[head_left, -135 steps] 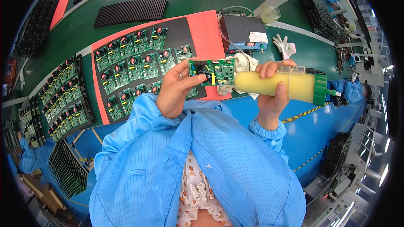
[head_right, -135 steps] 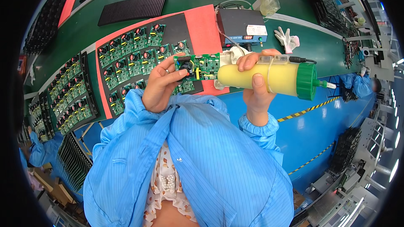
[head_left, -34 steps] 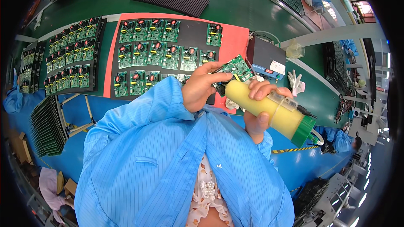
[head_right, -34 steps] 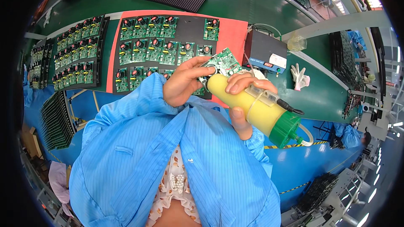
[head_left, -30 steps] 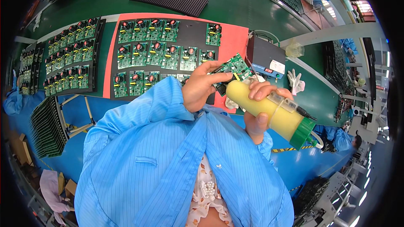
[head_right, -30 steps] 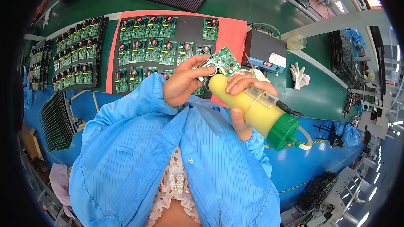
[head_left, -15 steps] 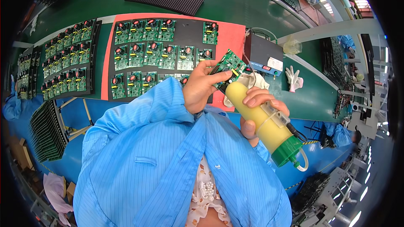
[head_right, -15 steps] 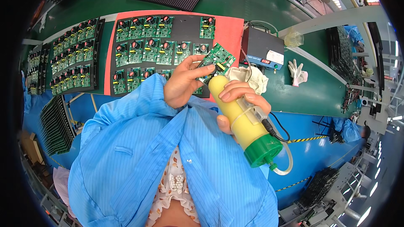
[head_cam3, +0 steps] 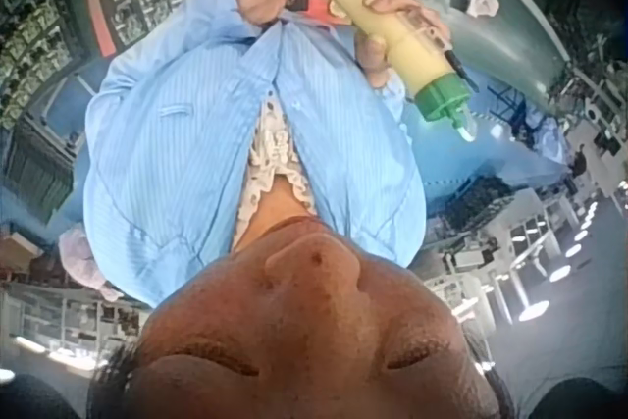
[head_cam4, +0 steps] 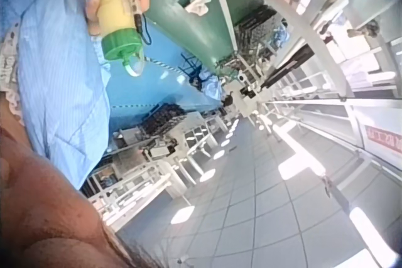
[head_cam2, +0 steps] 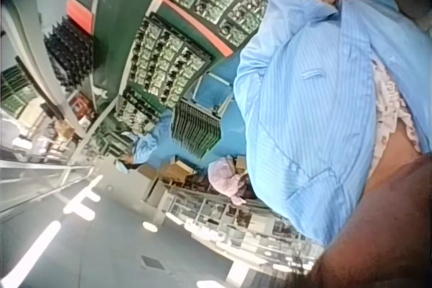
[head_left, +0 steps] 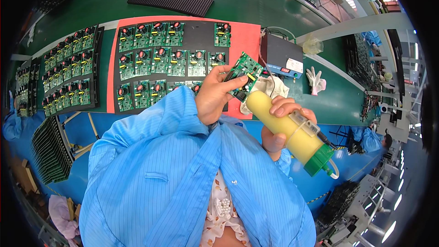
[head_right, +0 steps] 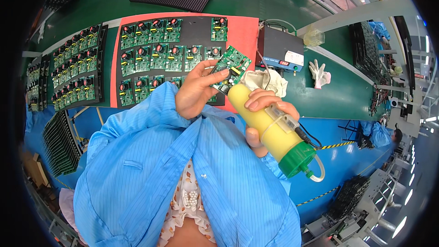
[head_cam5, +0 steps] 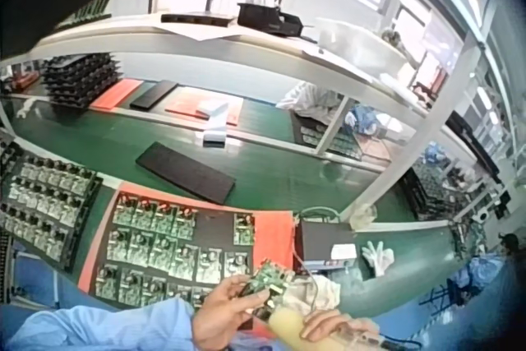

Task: The recorder is applying glue or sealant to multiple printed circuit boards using a hand-held dispensing syringe at an assembly station.

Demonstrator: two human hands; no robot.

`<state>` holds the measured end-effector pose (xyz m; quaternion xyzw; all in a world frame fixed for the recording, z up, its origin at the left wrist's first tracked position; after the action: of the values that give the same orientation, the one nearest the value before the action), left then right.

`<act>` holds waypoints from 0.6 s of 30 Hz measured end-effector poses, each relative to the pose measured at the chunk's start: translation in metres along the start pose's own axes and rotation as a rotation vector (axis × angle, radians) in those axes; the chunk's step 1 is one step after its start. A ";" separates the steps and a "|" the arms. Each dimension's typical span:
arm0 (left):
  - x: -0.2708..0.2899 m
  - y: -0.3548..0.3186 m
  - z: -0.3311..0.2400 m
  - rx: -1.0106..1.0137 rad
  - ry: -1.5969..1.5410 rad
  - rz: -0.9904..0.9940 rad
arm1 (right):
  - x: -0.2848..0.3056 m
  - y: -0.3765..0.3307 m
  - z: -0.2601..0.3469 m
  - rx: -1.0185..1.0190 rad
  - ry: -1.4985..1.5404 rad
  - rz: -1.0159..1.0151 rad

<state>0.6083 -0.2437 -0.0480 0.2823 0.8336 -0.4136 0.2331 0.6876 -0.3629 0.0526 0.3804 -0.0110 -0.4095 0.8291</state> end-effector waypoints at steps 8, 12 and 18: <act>-0.002 0.000 0.001 0.015 0.015 -0.027 | 0.007 -0.001 -0.001 0.026 0.012 -0.013; -0.002 0.001 0.002 0.016 0.014 -0.037 | 0.009 0.001 0.002 0.079 0.058 0.044; 0.000 0.003 0.002 0.017 0.003 -0.046 | 0.005 0.002 0.005 0.119 0.038 0.121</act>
<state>0.6109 -0.2443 -0.0506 0.2655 0.8368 -0.4254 0.2199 0.6908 -0.3688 0.0561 0.4355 -0.0426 -0.3499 0.8283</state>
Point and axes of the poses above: each hand's wrist, its own y-axis towards the middle knuckle, its own x-axis out of the back of the hand, z = x × y, the point moved 7 cm from there along y, towards the middle knuckle, and after that the axes turned 9 degrees about -z, right-handed, at the moved point
